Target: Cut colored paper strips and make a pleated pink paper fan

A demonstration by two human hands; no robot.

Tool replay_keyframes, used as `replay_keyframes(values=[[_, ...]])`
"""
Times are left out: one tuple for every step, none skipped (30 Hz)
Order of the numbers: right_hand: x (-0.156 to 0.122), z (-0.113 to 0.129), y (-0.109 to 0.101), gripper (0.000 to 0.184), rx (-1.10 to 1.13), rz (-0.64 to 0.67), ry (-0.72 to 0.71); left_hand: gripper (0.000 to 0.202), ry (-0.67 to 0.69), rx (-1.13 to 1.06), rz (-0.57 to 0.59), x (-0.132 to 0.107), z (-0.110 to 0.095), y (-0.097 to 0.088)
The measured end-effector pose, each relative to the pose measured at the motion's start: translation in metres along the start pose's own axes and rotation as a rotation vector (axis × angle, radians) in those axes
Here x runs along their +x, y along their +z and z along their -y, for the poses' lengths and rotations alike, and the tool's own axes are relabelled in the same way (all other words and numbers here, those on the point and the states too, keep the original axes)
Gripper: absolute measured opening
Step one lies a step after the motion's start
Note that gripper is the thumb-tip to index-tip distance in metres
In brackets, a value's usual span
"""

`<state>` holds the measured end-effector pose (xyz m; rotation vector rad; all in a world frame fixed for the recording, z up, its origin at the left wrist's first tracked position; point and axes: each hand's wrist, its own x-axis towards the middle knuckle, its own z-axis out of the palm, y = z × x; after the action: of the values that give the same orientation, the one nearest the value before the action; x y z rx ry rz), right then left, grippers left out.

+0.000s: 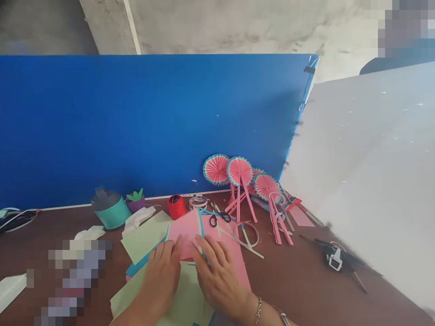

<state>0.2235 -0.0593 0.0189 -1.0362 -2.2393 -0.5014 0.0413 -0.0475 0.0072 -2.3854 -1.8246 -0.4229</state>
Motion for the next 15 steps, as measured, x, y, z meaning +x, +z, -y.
replay_keyframes(values=[[-0.002, -0.003, 0.005, 0.036, 0.006, 0.064, -0.004, 0.053, 0.014, 0.03, 0.062, -0.002, -0.003, 0.005], [-0.005, -0.006, 0.012, 0.029, 0.021, 0.133, -0.012, 0.053, 0.035, 0.046, 0.121, -0.004, -0.005, 0.01], [-0.009, -0.01, 0.018, 0.019, 0.038, 0.203, -0.033, 0.051, 0.06, 0.046, 0.172, -0.005, -0.005, 0.014], [-0.014, -0.013, 0.025, 0.012, 0.06, 0.276, -0.066, 0.048, 0.087, 0.03, 0.213, -0.007, -0.005, 0.017], [-0.018, -0.016, 0.031, 0.012, 0.078, 0.306, -0.069, 0.045, 0.115, -0.003, 0.244, -0.008, -0.003, 0.017], [-0.022, -0.018, 0.036, 0.013, 0.094, 0.324, -0.057, 0.041, 0.137, -0.053, 0.265, -0.009, 0.0, 0.016], [-0.025, -0.02, 0.039, 0.014, 0.119, 0.327, -0.046, 0.035, 0.147, -0.115, 0.277, -0.01, 0.003, 0.014], [-0.027, -0.022, 0.04, 0.017, 0.155, 0.323, -0.025, 0.029, 0.143, -0.183, 0.28, -0.011, 0.007, 0.01], [-0.028, -0.022, 0.04, 0.017, 0.196, 0.337, 0.01, 0.024, 0.133, -0.252, 0.279, -0.011, 0.011, 0.006], [-0.027, -0.023, 0.038, 0.018, 0.235, 0.352, 0.046, 0.02, 0.121, -0.315, 0.271, -0.011, 0.015, 0.001], [-0.026, -0.023, 0.036, 0.018, 0.272, 0.375, 0.079, 0.019, 0.111, -0.369, 0.257, -0.011, 0.019, -0.002], [-0.024, -0.024, 0.033, 0.018, 0.306, 0.397, 0.109, 0.02, 0.108, -0.41, 0.242, -0.011, 0.022, -0.005], [-0.021, -0.024, 0.029, 0.018, 0.34, 0.42, 0.135, 0.022, 0.105, -0.439, 0.229, -0.01, 0.025, -0.007], [-0.019, -0.025, 0.027, 0.017, 0.373, 0.441, 0.156, 0.025, 0.103, -0.456, 0.225, -0.01, 0.028, -0.008], [-0.018, -0.026, 0.025, 0.017, 0.403, 0.458, 0.174, 0.026, 0.101, -0.466, 0.237, -0.009, 0.03, -0.009]])
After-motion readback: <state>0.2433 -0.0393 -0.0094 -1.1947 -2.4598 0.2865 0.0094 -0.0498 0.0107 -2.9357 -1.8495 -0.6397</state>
